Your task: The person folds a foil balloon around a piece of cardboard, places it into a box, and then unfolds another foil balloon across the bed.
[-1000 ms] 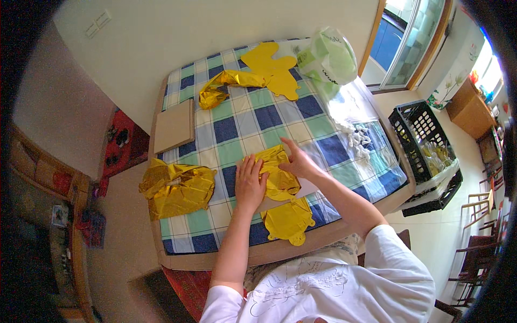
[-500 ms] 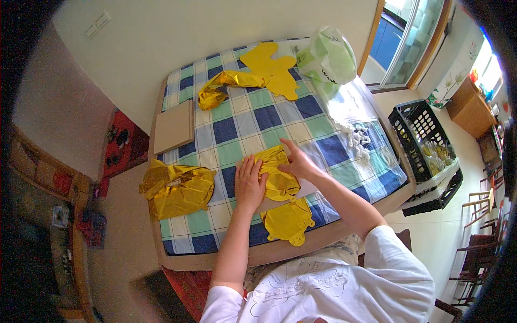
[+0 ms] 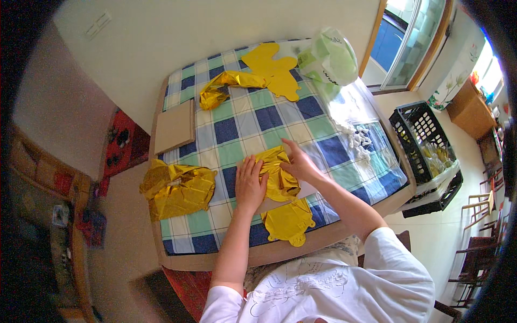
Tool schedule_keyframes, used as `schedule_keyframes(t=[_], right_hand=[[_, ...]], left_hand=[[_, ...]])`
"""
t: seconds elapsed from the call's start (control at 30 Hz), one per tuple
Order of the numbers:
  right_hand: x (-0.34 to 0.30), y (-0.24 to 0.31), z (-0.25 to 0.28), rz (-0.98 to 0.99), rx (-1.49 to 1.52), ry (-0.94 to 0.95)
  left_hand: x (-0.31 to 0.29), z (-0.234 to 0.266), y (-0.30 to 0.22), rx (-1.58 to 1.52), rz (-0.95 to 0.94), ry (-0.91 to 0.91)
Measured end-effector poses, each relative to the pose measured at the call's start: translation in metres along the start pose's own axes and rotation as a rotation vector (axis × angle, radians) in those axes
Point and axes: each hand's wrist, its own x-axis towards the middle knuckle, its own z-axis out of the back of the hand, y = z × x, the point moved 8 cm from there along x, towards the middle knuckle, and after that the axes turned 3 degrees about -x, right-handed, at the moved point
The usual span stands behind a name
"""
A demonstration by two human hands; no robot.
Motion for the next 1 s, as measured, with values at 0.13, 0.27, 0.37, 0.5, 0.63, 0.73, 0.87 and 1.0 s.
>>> schedule_keyframes(t=[0.13, 0.27, 0.37, 0.5, 0.63, 0.73, 0.87, 1.0], right_hand=[[-0.004, 0.005, 0.003, -0.017, 0.102, 0.002], [-0.006, 0.006, 0.005, -0.061, 0.101, 0.004], [-0.007, 0.009, 0.003, -0.04, 0.159, 0.021], [-0.016, 0.019, 0.01, 0.086, -0.148, -0.063], [-0.021, 0.023, 0.01, 0.131, -0.199, -0.139], [-0.02, 0.019, 0.006, -0.018, -0.055, -0.013], [-0.019, 0.016, 0.005, -0.023, -0.07, -0.017], [-0.025, 0.018, 0.008, 0.012, -0.218, -0.048]], left_hand=[[-0.001, 0.0, 0.002, -0.001, 0.008, 0.007], [-0.001, -0.001, 0.001, -0.011, 0.007, 0.015], [-0.001, -0.002, 0.002, -0.008, 0.017, 0.025], [0.0, -0.002, 0.002, 0.002, 0.022, 0.036], [-0.001, -0.002, 0.001, 0.0, 0.018, 0.024], [-0.001, 0.0, 0.001, 0.0, 0.012, 0.012], [-0.001, 0.0, 0.001, 0.002, 0.008, 0.007], [0.0, 0.001, 0.0, -0.023, 0.023, 0.017]])
